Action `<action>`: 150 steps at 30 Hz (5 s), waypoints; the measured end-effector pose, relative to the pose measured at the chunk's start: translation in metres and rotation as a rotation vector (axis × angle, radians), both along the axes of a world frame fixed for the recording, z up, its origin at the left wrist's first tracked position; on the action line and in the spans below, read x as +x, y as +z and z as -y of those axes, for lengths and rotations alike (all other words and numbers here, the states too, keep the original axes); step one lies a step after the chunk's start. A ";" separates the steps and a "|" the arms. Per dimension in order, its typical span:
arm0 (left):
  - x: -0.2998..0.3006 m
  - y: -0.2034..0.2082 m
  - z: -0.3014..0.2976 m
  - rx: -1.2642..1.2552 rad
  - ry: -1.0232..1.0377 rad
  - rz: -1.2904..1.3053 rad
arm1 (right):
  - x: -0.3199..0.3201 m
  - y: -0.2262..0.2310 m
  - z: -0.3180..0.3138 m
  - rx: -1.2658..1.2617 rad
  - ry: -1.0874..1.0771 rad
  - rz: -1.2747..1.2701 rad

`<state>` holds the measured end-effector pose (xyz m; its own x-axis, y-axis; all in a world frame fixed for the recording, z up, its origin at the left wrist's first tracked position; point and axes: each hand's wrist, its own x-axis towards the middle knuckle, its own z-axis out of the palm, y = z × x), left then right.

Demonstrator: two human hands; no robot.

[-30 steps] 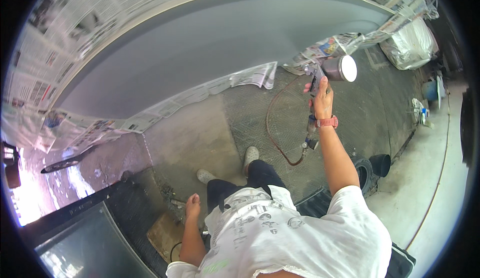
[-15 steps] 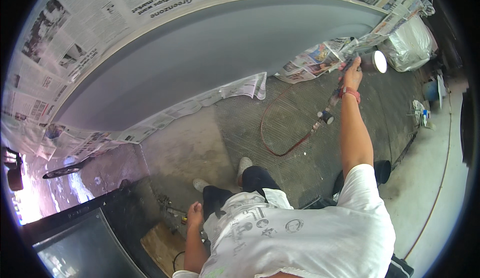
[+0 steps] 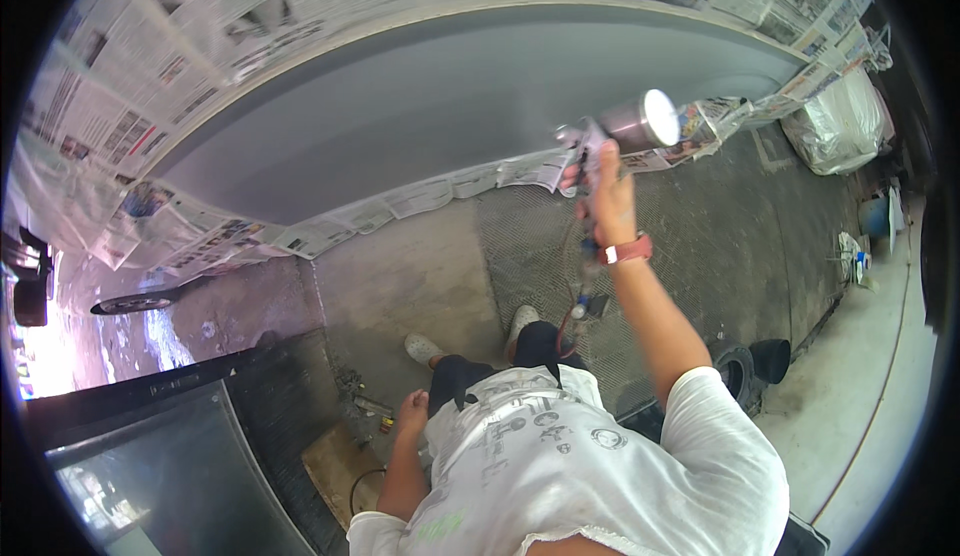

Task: The person wipes a large curved gray surface with a cloth, then uses a spray gun to apply a coat of paint to the same surface. The area is masked with newspaper and plastic sheeting to protect surrounding surfaces.

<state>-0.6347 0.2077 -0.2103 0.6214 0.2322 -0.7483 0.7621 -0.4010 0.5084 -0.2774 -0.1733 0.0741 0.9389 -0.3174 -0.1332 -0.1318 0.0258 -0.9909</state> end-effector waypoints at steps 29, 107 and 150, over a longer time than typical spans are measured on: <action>0.012 -0.051 -0.192 -0.136 0.413 0.002 | -0.005 0.041 -0.304 -0.016 0.420 0.045; -0.017 -0.004 -0.272 -0.180 0.404 -0.076 | -0.076 -0.108 -0.549 0.100 0.077 0.027; -0.016 -0.044 -0.265 -0.302 0.428 -0.027 | -0.043 0.017 -0.534 0.119 0.395 0.134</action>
